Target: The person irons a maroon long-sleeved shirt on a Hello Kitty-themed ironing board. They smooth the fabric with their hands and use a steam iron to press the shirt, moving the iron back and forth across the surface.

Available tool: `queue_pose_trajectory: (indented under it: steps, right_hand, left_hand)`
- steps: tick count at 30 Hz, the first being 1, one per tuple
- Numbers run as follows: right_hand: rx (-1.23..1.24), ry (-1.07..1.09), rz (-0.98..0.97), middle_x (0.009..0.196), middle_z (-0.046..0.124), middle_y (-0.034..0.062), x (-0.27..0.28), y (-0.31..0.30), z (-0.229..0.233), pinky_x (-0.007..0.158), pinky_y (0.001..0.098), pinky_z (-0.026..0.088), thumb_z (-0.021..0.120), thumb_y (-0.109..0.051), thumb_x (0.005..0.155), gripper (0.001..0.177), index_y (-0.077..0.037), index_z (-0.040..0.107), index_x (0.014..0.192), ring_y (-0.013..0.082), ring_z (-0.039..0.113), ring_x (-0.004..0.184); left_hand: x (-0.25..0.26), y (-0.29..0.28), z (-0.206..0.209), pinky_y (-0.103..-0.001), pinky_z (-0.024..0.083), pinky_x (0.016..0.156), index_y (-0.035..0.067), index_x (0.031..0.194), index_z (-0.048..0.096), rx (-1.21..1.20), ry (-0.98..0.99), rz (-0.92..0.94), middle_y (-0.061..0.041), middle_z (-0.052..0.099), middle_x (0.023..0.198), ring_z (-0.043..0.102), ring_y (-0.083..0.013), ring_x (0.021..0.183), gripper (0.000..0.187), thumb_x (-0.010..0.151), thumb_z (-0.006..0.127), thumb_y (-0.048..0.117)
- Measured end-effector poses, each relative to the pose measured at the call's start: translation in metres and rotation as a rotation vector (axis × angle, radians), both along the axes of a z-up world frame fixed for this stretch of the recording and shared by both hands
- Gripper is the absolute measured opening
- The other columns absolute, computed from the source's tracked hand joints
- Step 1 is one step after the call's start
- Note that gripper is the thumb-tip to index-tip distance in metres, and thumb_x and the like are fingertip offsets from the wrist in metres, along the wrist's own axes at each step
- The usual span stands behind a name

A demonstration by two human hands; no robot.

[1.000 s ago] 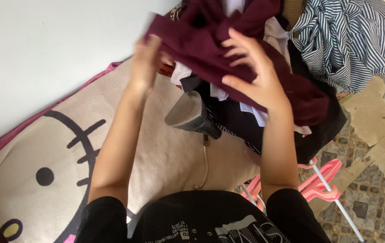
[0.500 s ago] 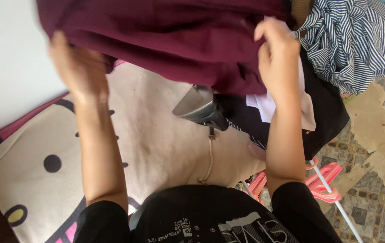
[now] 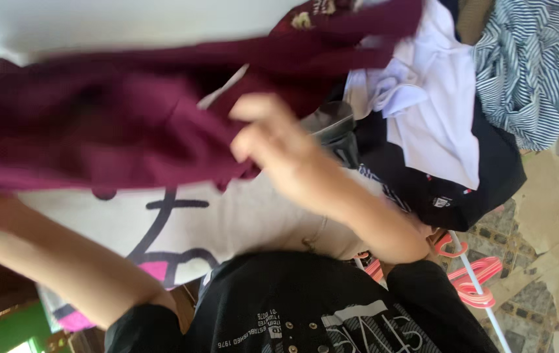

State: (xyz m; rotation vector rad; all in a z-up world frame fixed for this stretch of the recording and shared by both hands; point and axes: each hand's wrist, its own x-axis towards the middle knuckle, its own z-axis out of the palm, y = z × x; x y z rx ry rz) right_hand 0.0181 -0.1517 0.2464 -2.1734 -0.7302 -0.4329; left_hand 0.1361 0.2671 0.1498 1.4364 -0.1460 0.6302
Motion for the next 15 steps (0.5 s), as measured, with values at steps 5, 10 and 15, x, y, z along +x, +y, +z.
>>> queue_pose_trajectory:
  steps: [5, 10, 15]
  right_hand:
    - [-0.130, 0.272, 0.320, 0.131, 0.056, 0.0119, -0.012, 0.050, -0.090, 0.086, 0.0373, 0.056, 0.065, -0.002, 0.095, 0.026, -0.007, 0.059, 0.120, 0.0267, 0.068, 0.103]
    - [-0.294, 0.306, 0.251, 0.117, 0.060, 0.0090, -0.004, 0.062, -0.172, 0.088, 0.0427, 0.054, 0.073, -0.014, 0.093, 0.027, -0.010, 0.061, 0.118, 0.0322, 0.066, 0.105]
    - [-0.291, 0.237, 0.014, 0.123, 0.055, 0.0162, -0.006, 0.071, -0.198, 0.088, 0.0460, 0.051, 0.078, -0.021, 0.086, 0.055, -0.002, 0.052, 0.132, 0.0349, 0.058, 0.109]
  left_hand:
    - [-0.045, 0.043, -0.075, -0.036, 0.045, 0.088, 0.003, 0.142, 0.050, 0.008, 0.270, 0.108, -0.009, 0.050, 0.115, 0.049, -0.0185, 0.099, 0.043, 0.108, 0.060, 0.028]
    - [-0.090, 0.009, -0.140, -0.048, 0.044, 0.110, -0.003, 0.152, 0.043, 0.816, 0.361, 0.093, -0.023, 0.055, 0.137, 0.054, -0.0352, 0.126, 0.071, 0.099, 0.080, 0.026]
    - [-0.139, -0.053, -0.142, -0.063, 0.017, 0.129, 0.001, 0.168, 0.025, 1.126, 0.422, 0.173, -0.029, 0.042, 0.146, 0.036, -0.0490, 0.143, 0.108, 0.092, 0.071, 0.062]
